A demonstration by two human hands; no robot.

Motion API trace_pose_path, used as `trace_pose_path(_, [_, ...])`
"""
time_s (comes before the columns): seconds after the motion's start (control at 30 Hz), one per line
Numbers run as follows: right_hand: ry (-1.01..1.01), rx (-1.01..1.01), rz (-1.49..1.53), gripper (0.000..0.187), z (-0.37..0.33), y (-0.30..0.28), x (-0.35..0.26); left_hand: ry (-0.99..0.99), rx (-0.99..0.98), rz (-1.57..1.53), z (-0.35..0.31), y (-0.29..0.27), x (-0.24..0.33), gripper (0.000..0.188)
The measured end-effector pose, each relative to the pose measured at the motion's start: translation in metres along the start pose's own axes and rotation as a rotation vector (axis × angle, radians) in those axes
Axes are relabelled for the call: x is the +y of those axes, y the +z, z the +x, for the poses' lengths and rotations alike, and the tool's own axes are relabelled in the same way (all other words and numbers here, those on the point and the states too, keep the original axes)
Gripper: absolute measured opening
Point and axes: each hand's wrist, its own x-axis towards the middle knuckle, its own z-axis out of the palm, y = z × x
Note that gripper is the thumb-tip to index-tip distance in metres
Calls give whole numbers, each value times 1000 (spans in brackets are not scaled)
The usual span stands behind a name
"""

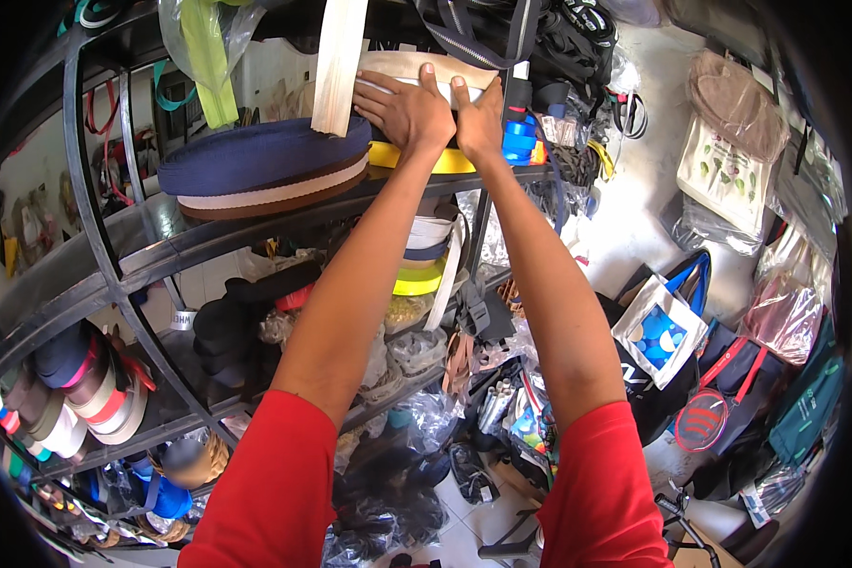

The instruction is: The person picks up and organizes several rolls of colored webbing from a shelf and a chair, arranging colors such as tan, purple, red, green, and blue.

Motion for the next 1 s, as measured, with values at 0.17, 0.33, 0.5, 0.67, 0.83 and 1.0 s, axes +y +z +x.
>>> trace_pose_path(0.17, [-29,-32,19,95,7,-4,4,23,16,-32,-1,2,0,101])
trace_pose_path(0.33, [-30,-81,-62,95,5,-5,10,102,24,30,-7,2,-8,105])
trace_pose_path(0.5, [-200,-71,-84,76,-46,-1,54,395,21,122,-50,-1,-30,97])
trace_pose_path(0.67, [-213,-11,40,59,-94,-24,60,448,-114,453,-81,-19,-20,90])
trace_pose_path(0.83, [98,59,27,54,-206,-54,79,558,-250,812,-141,-25,-42,73])
trace_pose_path(1.0, [443,-116,-52,33,-406,-136,115,485,-510,557,-217,-31,-58,72])
